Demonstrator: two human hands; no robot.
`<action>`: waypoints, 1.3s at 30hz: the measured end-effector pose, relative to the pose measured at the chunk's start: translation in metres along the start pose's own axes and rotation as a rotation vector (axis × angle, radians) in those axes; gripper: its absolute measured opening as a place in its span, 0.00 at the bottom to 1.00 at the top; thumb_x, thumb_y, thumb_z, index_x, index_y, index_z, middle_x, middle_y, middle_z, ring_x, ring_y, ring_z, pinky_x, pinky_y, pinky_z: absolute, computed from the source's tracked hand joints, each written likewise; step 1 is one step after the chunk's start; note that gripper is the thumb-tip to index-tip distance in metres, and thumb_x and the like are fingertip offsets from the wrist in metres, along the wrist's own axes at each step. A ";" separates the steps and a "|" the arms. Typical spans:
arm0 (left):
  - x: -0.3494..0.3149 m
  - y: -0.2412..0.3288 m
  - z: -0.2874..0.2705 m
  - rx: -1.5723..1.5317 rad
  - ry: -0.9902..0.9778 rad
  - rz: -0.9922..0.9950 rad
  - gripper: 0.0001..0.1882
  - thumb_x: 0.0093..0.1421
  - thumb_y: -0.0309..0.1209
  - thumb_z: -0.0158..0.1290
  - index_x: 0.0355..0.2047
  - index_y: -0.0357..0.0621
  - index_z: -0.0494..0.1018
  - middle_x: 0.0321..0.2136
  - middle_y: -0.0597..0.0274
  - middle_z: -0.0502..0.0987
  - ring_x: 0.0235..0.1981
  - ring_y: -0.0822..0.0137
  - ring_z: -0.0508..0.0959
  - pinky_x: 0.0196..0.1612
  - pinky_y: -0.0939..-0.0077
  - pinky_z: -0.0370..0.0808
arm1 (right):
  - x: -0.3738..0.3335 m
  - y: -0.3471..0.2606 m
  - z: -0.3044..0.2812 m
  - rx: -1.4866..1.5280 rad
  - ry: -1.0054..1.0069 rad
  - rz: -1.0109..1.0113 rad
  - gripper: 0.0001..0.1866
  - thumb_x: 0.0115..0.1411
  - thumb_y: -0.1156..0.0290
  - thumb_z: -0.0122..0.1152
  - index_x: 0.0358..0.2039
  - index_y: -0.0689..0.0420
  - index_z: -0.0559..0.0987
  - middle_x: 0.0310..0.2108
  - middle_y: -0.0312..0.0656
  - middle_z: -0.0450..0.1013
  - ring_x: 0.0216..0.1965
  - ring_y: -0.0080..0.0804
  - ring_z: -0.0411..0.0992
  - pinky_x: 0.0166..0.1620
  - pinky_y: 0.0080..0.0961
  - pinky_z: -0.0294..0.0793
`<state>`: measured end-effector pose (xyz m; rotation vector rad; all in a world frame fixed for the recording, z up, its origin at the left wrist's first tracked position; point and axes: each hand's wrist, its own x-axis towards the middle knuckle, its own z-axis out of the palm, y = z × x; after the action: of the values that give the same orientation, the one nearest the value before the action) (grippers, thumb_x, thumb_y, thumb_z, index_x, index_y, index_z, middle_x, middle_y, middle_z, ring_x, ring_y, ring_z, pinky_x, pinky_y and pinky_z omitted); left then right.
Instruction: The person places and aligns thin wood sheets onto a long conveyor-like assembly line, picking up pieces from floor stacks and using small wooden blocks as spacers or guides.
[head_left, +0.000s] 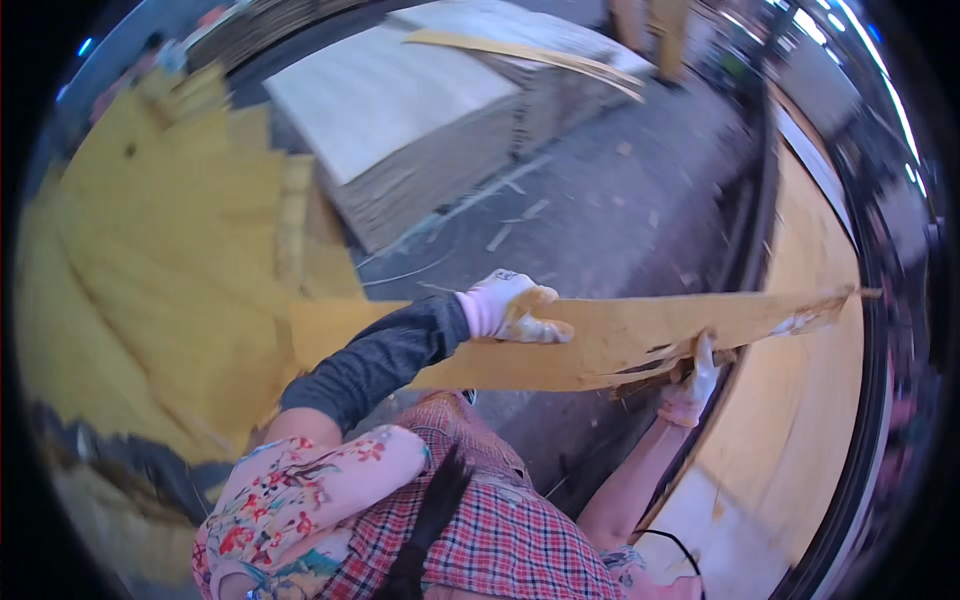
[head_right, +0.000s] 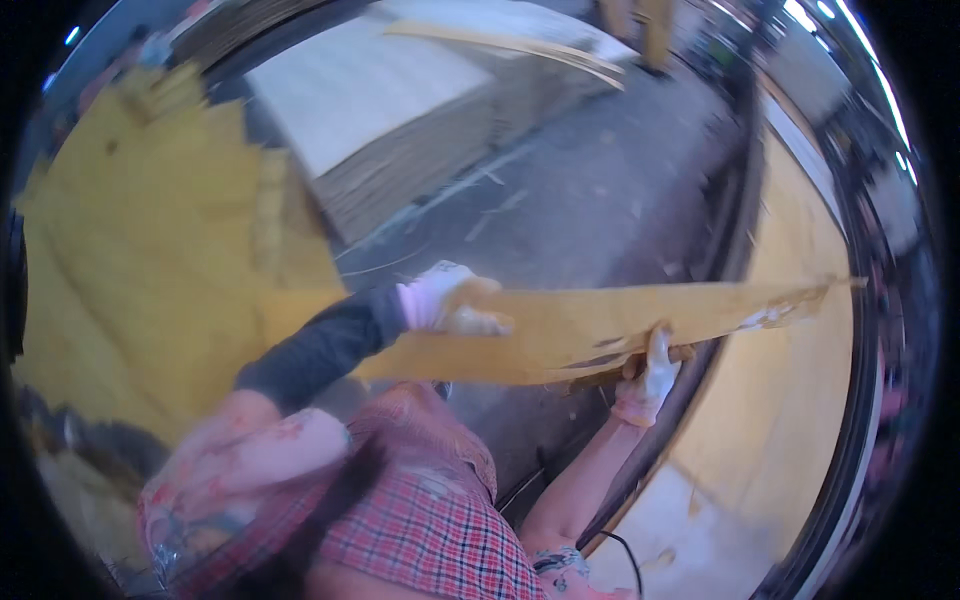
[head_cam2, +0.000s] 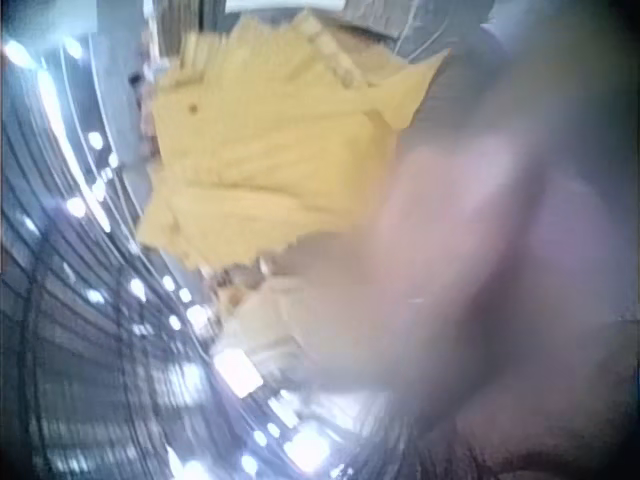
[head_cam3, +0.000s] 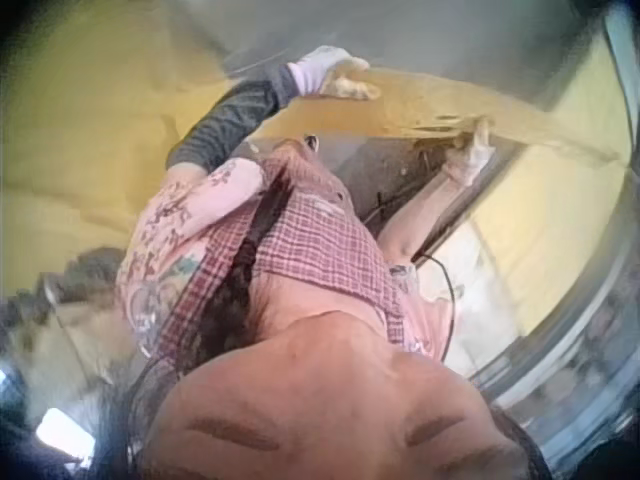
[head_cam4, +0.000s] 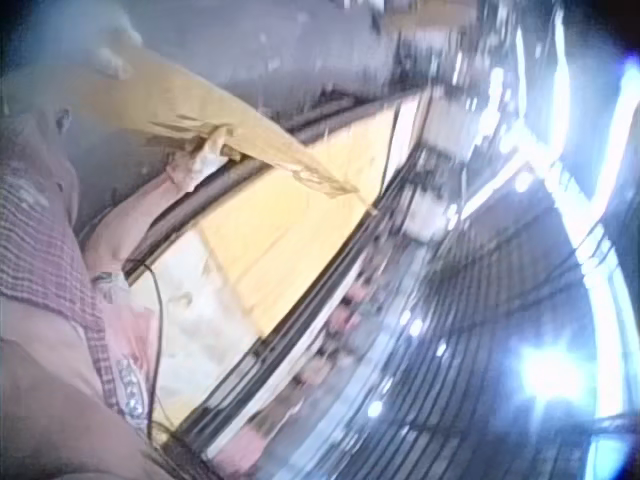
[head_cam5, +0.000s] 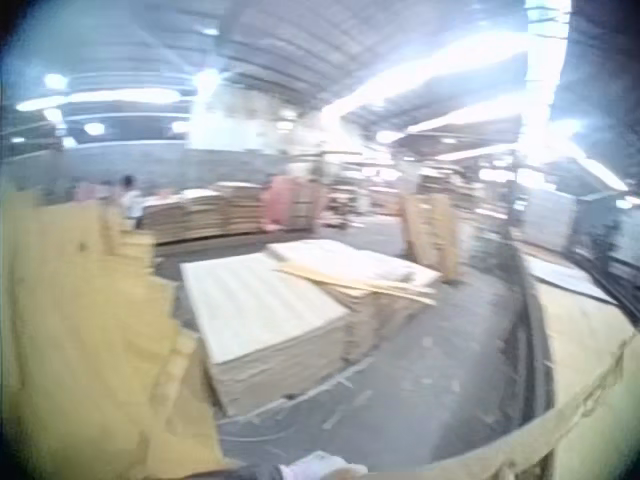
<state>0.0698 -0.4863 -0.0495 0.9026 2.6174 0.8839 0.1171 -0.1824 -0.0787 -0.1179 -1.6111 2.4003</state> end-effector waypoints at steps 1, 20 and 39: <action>-0.011 -0.017 -0.006 -0.170 -0.034 -0.252 0.27 0.48 0.56 0.49 0.31 0.42 0.74 0.27 0.48 0.75 0.32 0.51 0.75 0.34 0.63 0.69 | 0.014 0.000 0.057 -0.144 0.142 -0.025 0.15 0.52 0.66 0.56 0.38 0.60 0.71 0.29 0.39 0.71 0.19 0.21 0.68 0.20 0.15 0.67; -0.249 -0.258 -0.006 0.165 0.666 -1.011 0.21 0.49 0.56 0.48 0.28 0.52 0.75 0.25 0.55 0.76 0.31 0.56 0.75 0.35 0.62 0.70 | 0.258 0.135 0.419 -0.212 0.020 -0.322 0.12 0.56 0.70 0.53 0.39 0.63 0.69 0.34 0.40 0.67 0.33 0.26 0.66 0.36 0.26 0.69; -0.277 -0.295 -0.089 0.294 1.013 -1.572 0.21 0.49 0.49 0.49 0.39 0.51 0.73 0.30 0.60 0.76 0.29 0.58 0.76 0.32 0.66 0.72 | 0.417 0.272 0.996 -0.851 -0.691 -0.915 0.15 0.53 0.62 0.52 0.34 0.62 0.71 0.24 0.43 0.69 0.24 0.34 0.67 0.28 0.29 0.69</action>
<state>0.1097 -0.8856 -0.1532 -1.8826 2.8642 0.4152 -0.5311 -1.0723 0.0845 1.1282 -2.1671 1.0014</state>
